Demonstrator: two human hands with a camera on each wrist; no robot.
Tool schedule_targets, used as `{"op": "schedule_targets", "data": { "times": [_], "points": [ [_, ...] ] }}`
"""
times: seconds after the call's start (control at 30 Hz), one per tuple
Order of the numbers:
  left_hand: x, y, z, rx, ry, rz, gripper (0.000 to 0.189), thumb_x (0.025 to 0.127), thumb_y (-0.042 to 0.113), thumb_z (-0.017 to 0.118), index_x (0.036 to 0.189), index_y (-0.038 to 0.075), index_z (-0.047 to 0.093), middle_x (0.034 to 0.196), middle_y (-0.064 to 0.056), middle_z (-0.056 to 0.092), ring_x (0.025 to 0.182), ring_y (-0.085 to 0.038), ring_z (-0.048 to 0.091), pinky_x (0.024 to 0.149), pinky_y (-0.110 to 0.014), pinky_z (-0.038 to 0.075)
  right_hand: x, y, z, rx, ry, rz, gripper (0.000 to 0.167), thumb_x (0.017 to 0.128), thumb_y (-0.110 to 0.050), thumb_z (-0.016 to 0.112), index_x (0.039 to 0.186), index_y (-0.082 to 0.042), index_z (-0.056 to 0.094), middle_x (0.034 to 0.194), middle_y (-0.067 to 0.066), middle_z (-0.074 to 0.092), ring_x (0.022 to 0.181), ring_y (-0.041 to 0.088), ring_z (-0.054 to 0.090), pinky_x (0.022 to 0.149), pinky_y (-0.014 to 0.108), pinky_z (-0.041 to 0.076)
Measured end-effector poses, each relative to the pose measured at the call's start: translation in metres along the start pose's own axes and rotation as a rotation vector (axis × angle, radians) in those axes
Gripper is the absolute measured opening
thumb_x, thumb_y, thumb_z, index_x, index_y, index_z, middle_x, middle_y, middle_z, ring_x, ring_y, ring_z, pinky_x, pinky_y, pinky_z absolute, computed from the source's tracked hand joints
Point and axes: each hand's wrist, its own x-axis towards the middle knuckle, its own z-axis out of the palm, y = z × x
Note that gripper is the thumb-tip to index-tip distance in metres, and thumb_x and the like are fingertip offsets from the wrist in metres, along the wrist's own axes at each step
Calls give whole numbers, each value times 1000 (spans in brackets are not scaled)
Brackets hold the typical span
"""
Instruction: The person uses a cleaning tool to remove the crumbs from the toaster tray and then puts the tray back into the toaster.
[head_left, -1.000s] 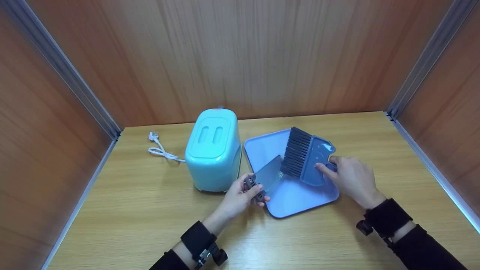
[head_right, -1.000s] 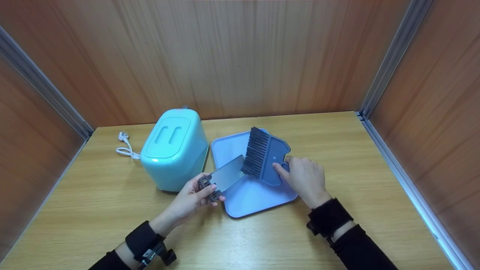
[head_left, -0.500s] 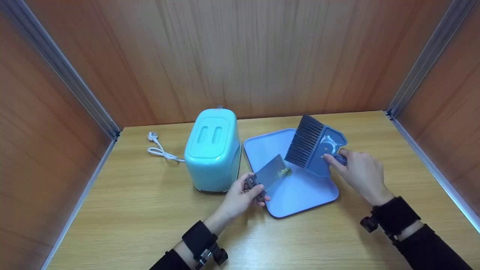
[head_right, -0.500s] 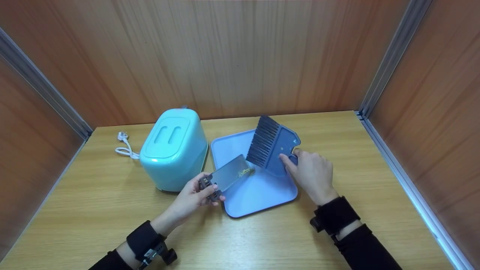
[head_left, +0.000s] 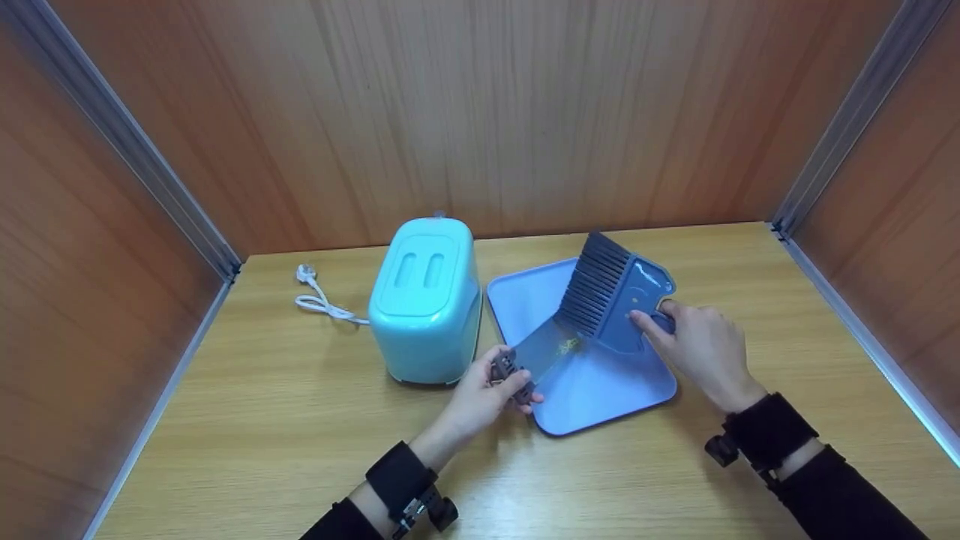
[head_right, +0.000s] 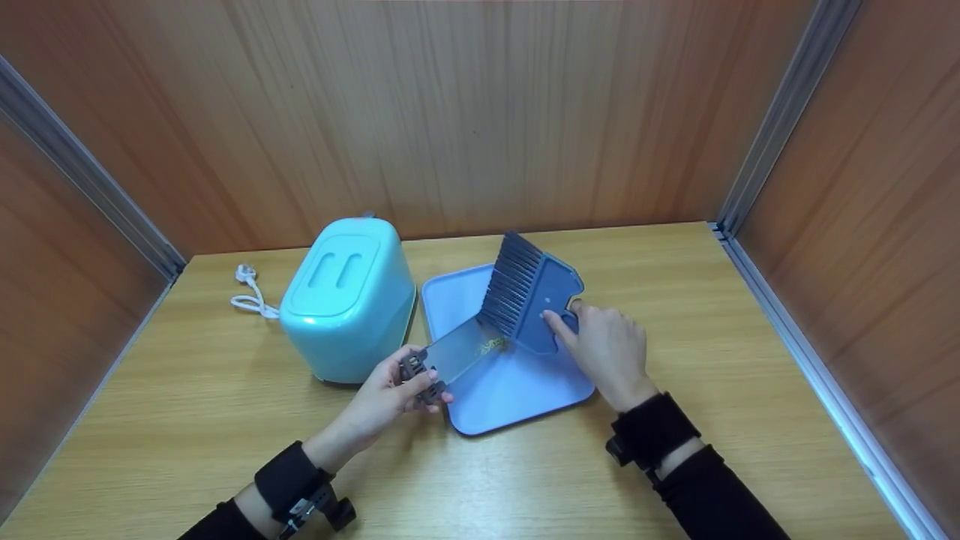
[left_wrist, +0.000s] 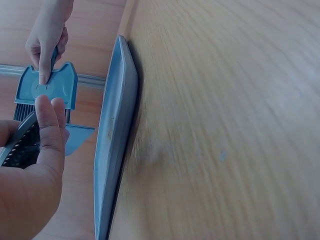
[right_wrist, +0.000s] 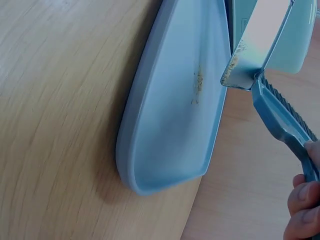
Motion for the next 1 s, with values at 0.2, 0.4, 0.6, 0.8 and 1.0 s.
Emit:
{"op": "schedule_targets", "data": {
  "times": [0.2,0.4,0.6,0.8,1.0],
  "points": [
    [1,1,1,-2,7,8,32,108,7,60,137,0,47,119,-22,65,96,-26,81,82,-32,69,0,6,-3,-44,-23,4,51,104,-54,66,88,-6,72,59,-3,33,50,17,36,47,27,22],
    [0,1,0,1,18,16,33,108,5,60,139,-1,47,122,-25,65,95,-26,81,81,-31,69,-5,9,-9,-79,13,-28,50,103,-52,70,86,-5,72,59,-4,29,48,16,33,45,26,19],
    [0,1,0,17,20,22,30,109,5,59,135,-1,49,125,-26,65,96,-28,81,79,-30,69,-5,4,-11,-91,83,-64,55,102,-52,71,107,2,79,57,-4,28,44,15,29,44,26,17],
    [0,2,1,34,20,27,30,108,5,60,136,-1,49,122,-25,65,96,-29,81,79,-32,69,-5,5,-4,-130,79,-95,49,101,-50,73,98,-1,78,57,-5,28,44,14,29,44,26,16],
    [0,2,-1,59,28,37,32,107,4,60,138,-1,50,124,-27,65,97,-30,81,79,-31,69,-9,11,-7,-169,97,-149,46,100,-47,75,96,-1,79,56,-6,27,43,12,28,44,25,14]
  ]
}}
